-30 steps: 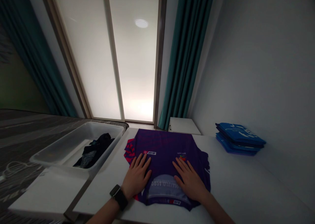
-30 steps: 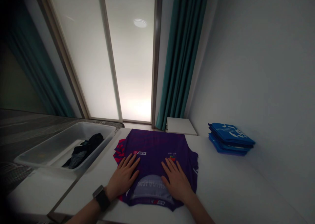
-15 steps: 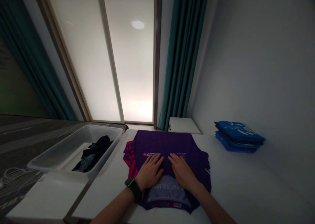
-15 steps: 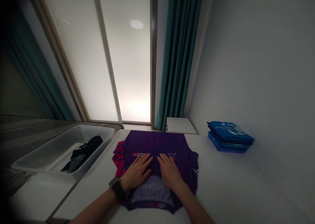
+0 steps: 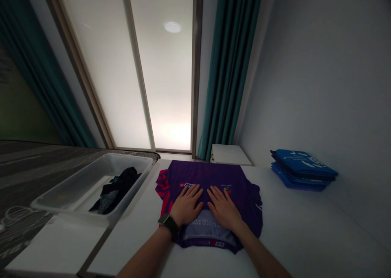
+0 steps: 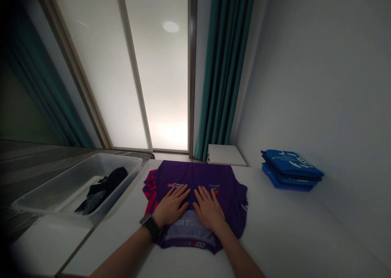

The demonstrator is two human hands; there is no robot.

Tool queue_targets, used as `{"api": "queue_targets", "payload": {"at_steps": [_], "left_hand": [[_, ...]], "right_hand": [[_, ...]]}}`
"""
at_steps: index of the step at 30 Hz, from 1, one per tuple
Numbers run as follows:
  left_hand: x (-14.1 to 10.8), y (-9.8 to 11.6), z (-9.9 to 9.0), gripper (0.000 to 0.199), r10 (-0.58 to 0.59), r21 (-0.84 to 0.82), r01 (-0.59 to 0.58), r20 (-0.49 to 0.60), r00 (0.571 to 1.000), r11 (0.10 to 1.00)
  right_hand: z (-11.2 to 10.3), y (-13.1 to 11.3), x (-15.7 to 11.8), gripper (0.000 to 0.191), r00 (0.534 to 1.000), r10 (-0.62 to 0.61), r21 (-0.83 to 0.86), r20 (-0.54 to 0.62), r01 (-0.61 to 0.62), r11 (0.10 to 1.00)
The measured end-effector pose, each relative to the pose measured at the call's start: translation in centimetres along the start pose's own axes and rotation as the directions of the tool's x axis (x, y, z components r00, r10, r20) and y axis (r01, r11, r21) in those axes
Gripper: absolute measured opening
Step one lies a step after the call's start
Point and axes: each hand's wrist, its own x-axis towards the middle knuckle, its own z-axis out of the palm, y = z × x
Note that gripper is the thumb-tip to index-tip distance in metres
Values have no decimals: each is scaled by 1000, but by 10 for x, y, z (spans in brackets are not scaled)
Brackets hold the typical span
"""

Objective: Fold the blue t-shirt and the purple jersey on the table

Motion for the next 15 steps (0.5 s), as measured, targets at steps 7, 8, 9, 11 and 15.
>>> {"api": "queue_targets", "payload": {"at_steps": [7, 8, 9, 11, 15], "left_hand": [[-13, -3, 9, 50, -118, 14, 119, -80, 990, 993], [-15, -4, 9, 51, -114, 15, 115, -79, 990, 993], [-17, -4, 10, 51, -110, 17, 111, -76, 991, 994], [-19, -5, 10, 53, -100, 16, 102, -68, 993, 995], [-18, -1, 7, 52, -90, -14, 90, -78, 993, 996]], "right_hand": [[5, 4, -9, 57, 999, -13, 32, -35, 14, 999], [6, 3, -12, 57, 999, -11, 34, -40, 12, 999], [6, 3, -14, 58, 999, -6, 35, -41, 8, 999], [7, 3, -18, 59, 999, 4, 40, -38, -2, 999], [8, 4, -20, 56, 999, 16, 49, -42, -14, 999]]}}
